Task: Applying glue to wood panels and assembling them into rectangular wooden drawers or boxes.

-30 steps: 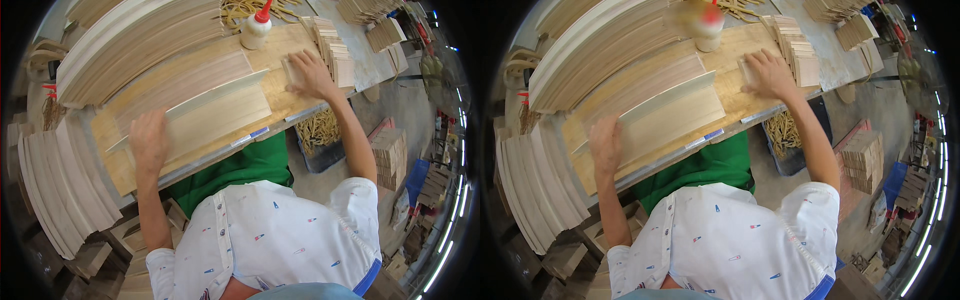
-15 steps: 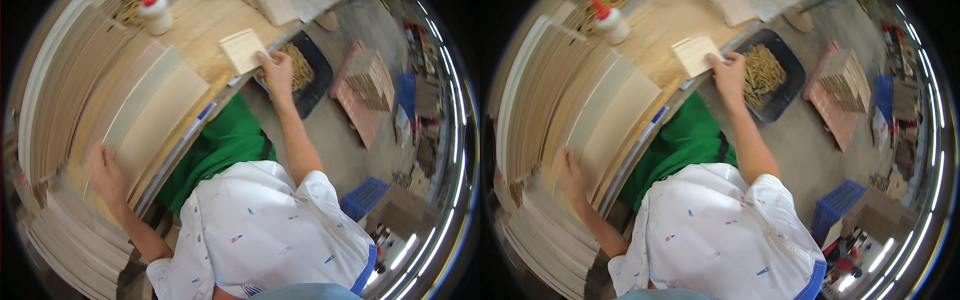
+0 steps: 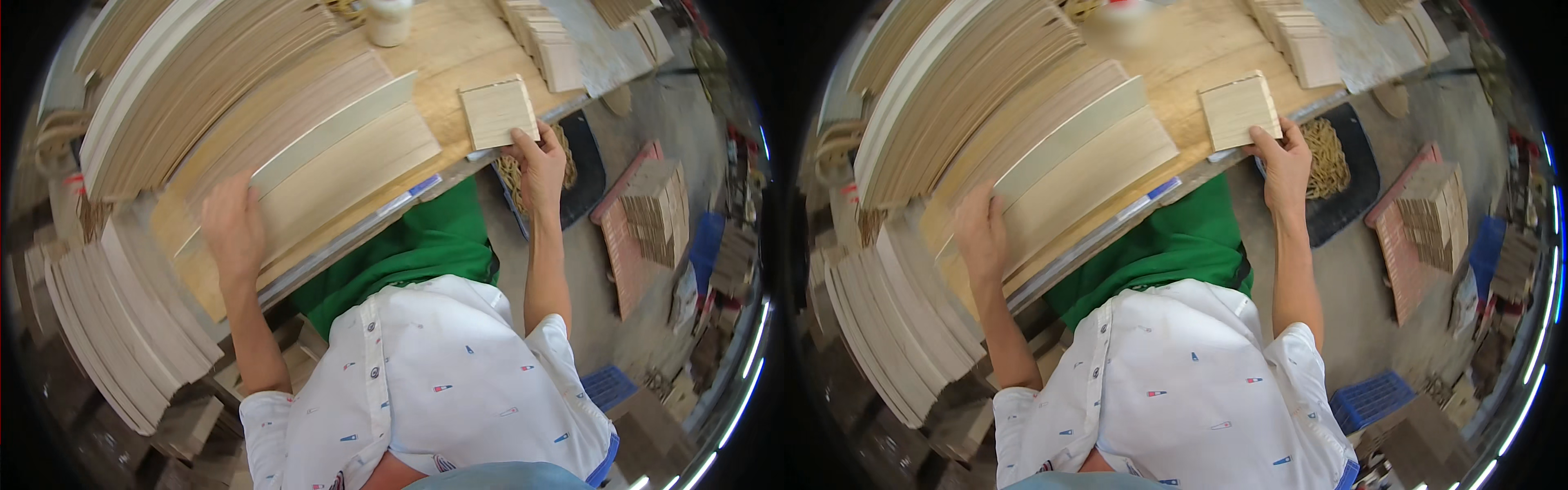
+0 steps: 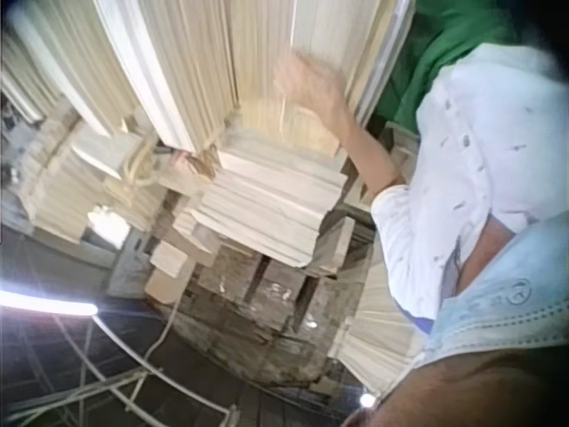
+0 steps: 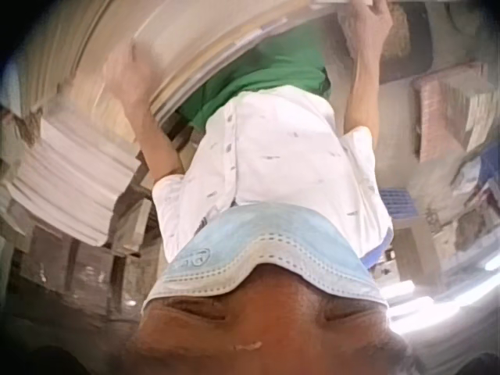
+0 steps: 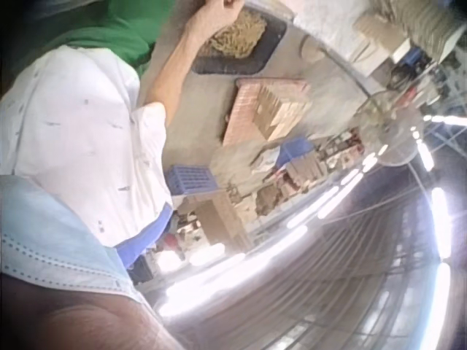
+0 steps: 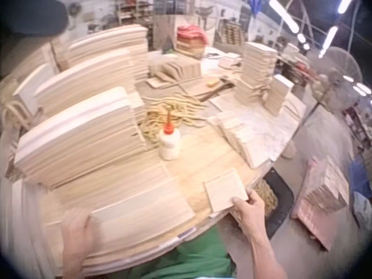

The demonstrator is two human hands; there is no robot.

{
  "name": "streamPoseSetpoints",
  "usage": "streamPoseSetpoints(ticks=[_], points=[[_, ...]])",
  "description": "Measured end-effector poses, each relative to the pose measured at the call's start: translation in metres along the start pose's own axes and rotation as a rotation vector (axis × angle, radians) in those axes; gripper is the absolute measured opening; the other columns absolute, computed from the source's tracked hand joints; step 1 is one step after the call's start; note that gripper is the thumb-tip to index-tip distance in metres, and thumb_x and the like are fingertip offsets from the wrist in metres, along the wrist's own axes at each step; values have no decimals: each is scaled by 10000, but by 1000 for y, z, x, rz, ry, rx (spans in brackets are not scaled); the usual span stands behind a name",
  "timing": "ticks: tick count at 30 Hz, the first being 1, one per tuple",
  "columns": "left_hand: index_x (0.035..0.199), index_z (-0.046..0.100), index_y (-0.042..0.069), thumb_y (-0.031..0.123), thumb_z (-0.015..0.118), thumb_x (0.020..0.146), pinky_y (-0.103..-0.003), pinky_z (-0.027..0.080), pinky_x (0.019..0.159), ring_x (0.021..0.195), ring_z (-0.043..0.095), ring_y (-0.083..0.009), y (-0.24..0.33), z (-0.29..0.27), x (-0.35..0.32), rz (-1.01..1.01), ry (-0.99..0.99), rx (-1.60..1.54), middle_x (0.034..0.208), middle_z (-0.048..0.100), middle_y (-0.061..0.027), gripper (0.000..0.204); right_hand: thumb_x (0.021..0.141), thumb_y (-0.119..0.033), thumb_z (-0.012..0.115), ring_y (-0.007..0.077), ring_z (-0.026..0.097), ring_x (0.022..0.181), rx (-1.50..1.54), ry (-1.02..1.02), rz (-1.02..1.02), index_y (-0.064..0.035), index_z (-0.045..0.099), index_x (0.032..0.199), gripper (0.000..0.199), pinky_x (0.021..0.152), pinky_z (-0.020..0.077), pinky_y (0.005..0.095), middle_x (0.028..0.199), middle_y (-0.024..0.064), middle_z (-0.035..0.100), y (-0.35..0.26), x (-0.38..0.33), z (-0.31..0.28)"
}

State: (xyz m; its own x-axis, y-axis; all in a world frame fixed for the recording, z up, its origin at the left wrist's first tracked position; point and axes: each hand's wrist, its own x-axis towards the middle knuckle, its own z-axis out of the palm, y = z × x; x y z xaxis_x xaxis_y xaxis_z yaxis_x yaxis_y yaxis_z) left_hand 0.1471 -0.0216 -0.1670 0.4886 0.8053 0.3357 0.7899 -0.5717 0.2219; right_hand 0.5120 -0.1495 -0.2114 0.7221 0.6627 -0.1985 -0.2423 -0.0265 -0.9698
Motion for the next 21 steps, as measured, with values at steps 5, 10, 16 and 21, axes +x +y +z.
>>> streamPoseSetpoints(ticks=[5,10,16,21], points=[[1043,622,66,48,562,848,-386,404,714,838,566,-289,3,-5,-1,-55,-19,-39,889,618,-108,204,838,-79,659,102,594,763,-81,-74,-68,49,617,1061,260,705,495,238,898,56,651,-9,-8,25],[1017,621,65,56,559,854,-378,391,685,821,560,-272,1,-2,0,12,54,-69,861,609,-91,175,845,-118,653,61,563,659,-546,-186,-292,40,599,1113,315,611,459,234,764,39,657,-15,-6,44],[1069,617,62,47,590,848,-373,412,735,875,568,-296,2,-6,-2,-50,-49,-58,947,624,-122,223,842,-128,645,149,612,630,-825,-236,-375,29,596,1113,317,595,485,292,718,140,648,-35,-18,70],[1070,617,59,46,593,845,-373,408,721,869,569,-291,3,-7,0,-46,-40,-55,944,625,-119,227,851,-132,641,214,647,659,-810,-271,-492,33,591,1118,318,612,498,317,760,187,650,-25,-23,71]])
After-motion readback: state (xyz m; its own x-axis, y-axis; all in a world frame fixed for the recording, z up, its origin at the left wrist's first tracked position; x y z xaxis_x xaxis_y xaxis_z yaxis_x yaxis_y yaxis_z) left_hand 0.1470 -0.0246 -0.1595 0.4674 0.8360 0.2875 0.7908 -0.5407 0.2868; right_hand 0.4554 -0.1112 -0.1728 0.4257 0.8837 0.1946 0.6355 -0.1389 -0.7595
